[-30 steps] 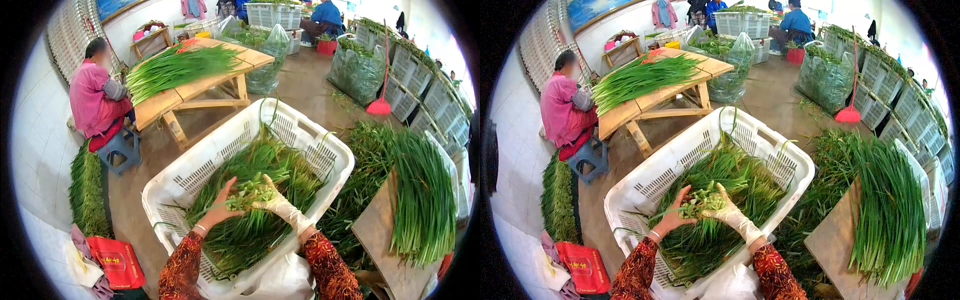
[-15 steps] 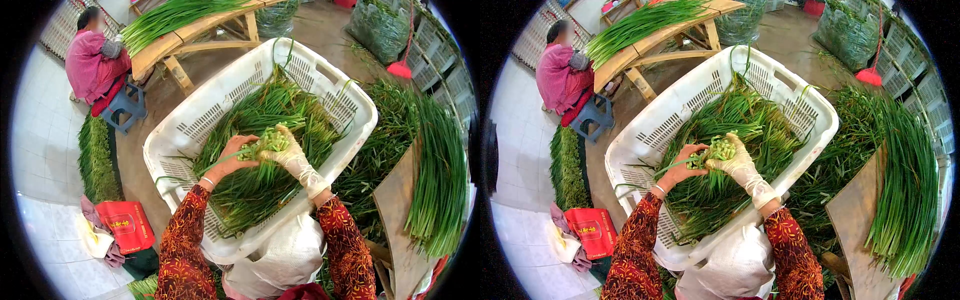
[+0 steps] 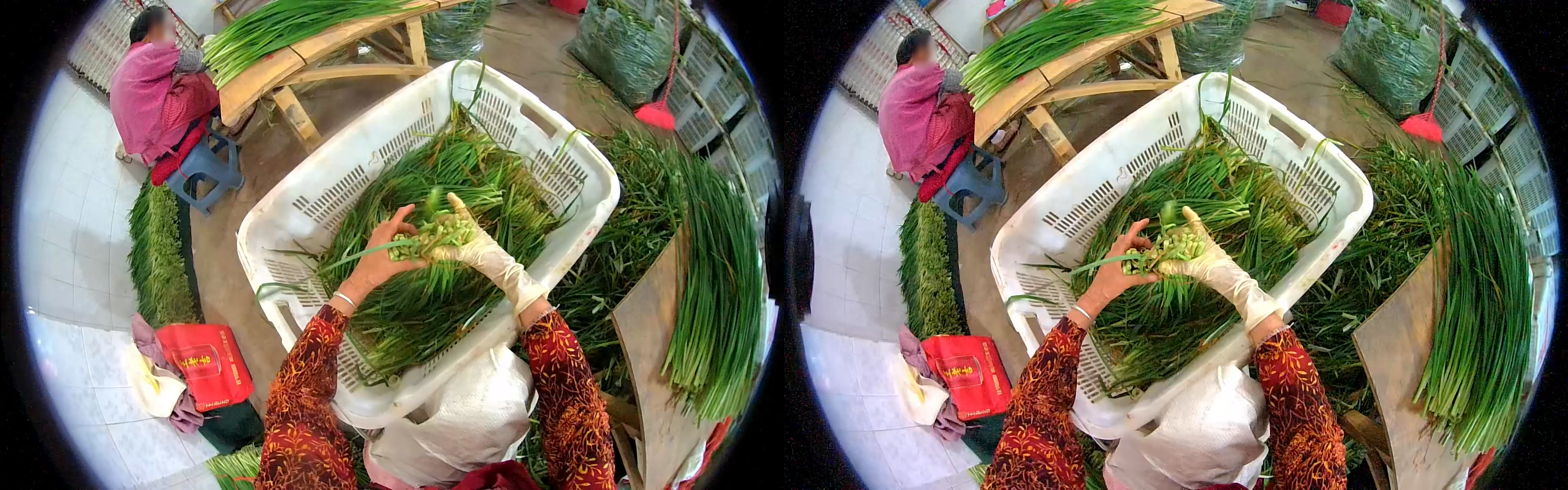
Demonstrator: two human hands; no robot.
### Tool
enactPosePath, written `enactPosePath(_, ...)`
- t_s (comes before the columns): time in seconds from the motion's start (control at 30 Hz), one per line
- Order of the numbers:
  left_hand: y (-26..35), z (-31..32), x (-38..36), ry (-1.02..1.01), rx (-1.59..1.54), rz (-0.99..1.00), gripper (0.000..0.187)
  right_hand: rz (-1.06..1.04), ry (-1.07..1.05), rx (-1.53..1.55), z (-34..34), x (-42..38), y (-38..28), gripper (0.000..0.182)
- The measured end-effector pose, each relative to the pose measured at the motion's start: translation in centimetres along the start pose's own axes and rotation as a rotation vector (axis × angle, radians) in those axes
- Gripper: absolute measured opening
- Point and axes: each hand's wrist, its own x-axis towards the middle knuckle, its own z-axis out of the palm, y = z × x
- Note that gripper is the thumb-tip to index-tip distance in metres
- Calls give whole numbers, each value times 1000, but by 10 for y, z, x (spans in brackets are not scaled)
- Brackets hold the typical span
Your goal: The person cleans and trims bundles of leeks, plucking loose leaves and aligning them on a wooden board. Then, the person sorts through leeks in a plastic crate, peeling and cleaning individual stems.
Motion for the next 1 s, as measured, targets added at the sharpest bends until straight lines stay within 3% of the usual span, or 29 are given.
enactPosePath(0.17,16,-10,6,-121,7,-78,95,62,-30,-46,9,-7,-11,100)
enactPosePath(0.23,29,-14,10,-281,254,-197,90,100,-38,-22,11,-8,-14,89)
enactPosePath(0.27,32,-14,10,-283,178,-259,83,88,-36,-263,9,-4,-13,80)
enactPosePath(0.3,25,-13,9,-284,181,-258,83,85,-35,-262,10,-5,-11,80)
enactPosePath(0.37,4,-10,10,-206,0,-1,78,43,11,-133,15,-11,-10,76)
enactPosePath(0.4,-1,-10,10,-190,10,32,73,2,58,-73,19,-15,-8,71)
enactPosePath(0.53,1,-13,13,-309,73,54,73,-9,9,410,39,-20,-18,78)
enactPosePath(0.57,5,-14,12,-315,71,53,73,-21,54,286,34,-18,-13,80)
enactPosePath(0.6,10,-16,9,-317,48,-71,74,-31,100,162,29,-16,-8,82)
enactPosePath(0.63,14,-17,8,-315,27,-192,76,-31,103,162,22,-11,-1,82)
enactPosePath(0.7,6,-14,1,-267,16,-158,78,73,53,27,11,-4,10,80)
enactPosePath(0.77,-2,-7,-2,-146,-143,-92,84,44,74,-40,19,-12,-2,73)
enactPosePath(0.8,-4,-4,-7,-101,-17,-72,89,56,72,36,20,-13,-4,72)
enactPosePath(0.9,5,1,-6,24,-129,-11,92,30,88,148,28,-16,-6,68)
enactPosePath(0.93,18,-3,-5,4,-194,-94,90,26,153,67,32,-19,-10,67)
enactPosePath(1.0,12,-4,-1,12,-103,-15,87,-3,253,-80,35,-21,-15,67)
